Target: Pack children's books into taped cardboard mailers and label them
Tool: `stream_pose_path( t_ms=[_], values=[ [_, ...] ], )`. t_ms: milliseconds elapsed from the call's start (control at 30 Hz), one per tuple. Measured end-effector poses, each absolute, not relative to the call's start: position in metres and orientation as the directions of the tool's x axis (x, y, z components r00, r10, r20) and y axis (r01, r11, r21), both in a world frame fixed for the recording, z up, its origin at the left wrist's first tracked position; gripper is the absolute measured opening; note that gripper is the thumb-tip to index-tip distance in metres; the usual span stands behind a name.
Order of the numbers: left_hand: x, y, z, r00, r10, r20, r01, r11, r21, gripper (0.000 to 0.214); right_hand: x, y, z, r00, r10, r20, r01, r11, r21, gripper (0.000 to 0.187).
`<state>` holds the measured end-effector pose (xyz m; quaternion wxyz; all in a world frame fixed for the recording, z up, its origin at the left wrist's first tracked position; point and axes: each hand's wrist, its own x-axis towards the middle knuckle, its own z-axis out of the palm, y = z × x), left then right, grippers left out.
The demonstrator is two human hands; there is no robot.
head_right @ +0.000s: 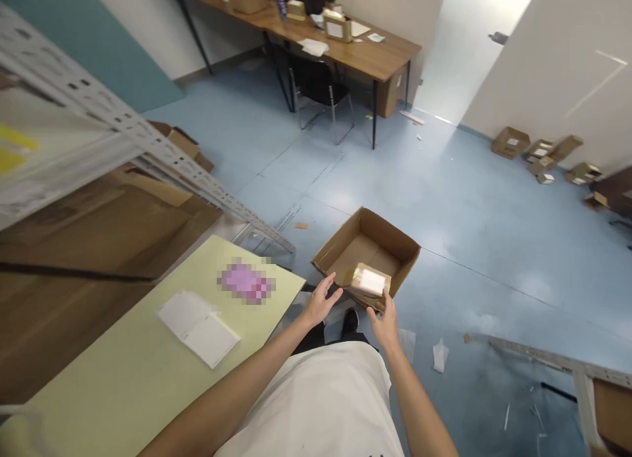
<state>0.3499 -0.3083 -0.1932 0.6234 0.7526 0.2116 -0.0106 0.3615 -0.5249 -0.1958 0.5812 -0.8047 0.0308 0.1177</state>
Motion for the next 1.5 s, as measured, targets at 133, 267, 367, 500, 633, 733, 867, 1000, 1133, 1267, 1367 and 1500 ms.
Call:
stream_pose_path(
  t_ms=[133, 267, 367, 500, 633, 733, 867, 1000, 1133, 1267, 1367, 1500],
  values=[
    [0.310, -0.297, -0.189, 0.816, 0.431, -0.385, 0.413, 0.031, 0.910, 0.055, 0.369, -0.508, -0.198, 0.903, 0.263, -0.341, -0.258, -0.302, -0.918, 0.072],
    [0.256, -0.281, -0.188, 0.657, 0.618, -0.432, 0.394, 0.206, 0.896, 0.051, 0.378, -0.481, -0.188, 0.846, 0.419, -0.330, -0.195, -0.332, -0.923, 0.066],
    [0.216, -0.272, -0.182, 0.541, 0.749, -0.382, 0.334, 0.226, 0.915, 0.048, 0.372, -0.451, -0.176, 0.782, 0.545, -0.301, -0.113, -0.351, -0.930, 0.061],
    [0.162, -0.271, -0.161, 0.402, 0.847, -0.348, 0.288, 0.244, 0.926, 0.046, 0.337, -0.408, -0.161, 0.628, 0.731, -0.267, -0.028, -0.322, -0.946, 0.057],
    [0.091, -0.281, -0.138, 0.252, 0.913, -0.320, 0.207, 0.272, 0.940, 0.047, 0.276, -0.370, -0.148, 0.427, 0.870, -0.248, 0.014, -0.280, -0.960, 0.054],
    [0.022, -0.297, -0.127, 0.126, 0.947, -0.297, 0.153, 0.277, 0.949, 0.049, 0.217, -0.347, -0.136, 0.255, 0.934, -0.249, 0.013, -0.261, -0.965, 0.058],
    [-0.073, -0.326, -0.125, -0.044, 0.960, -0.276, 0.147, 0.280, 0.949, 0.048, 0.127, -0.329, -0.119, 0.049, 0.966, -0.252, 0.047, -0.255, -0.966, 0.060],
    [-0.147, -0.356, -0.129, -0.241, 0.949, -0.203, 0.122, 0.237, 0.964, 0.043, 0.044, -0.322, -0.111, -0.091, 0.970, -0.226, 0.072, -0.220, -0.973, 0.055],
    [-0.197, -0.387, -0.133, -0.447, 0.876, -0.183, 0.037, 0.223, 0.974, 0.041, -0.016, -0.318, -0.109, -0.265, 0.942, -0.208, 0.093, -0.190, -0.977, 0.049],
    [-0.224, -0.416, -0.139, -0.615, 0.753, -0.233, -0.083, 0.232, 0.969, 0.044, -0.059, -0.302, -0.106, -0.442, 0.871, -0.214, 0.143, -0.167, -0.976, 0.045],
    [-0.234, -0.435, -0.141, -0.700, 0.655, -0.285, -0.175, 0.229, 0.957, 0.047, -0.093, -0.286, -0.103, -0.525, 0.808, -0.267, 0.199, -0.188, -0.962, 0.043],
    [-0.247, -0.451, -0.135, -0.794, 0.514, -0.325, -0.223, 0.251, 0.942, 0.049, -0.142, -0.275, -0.104, -0.633, 0.711, -0.306, 0.232, -0.203, -0.951, 0.043]
  ],
)
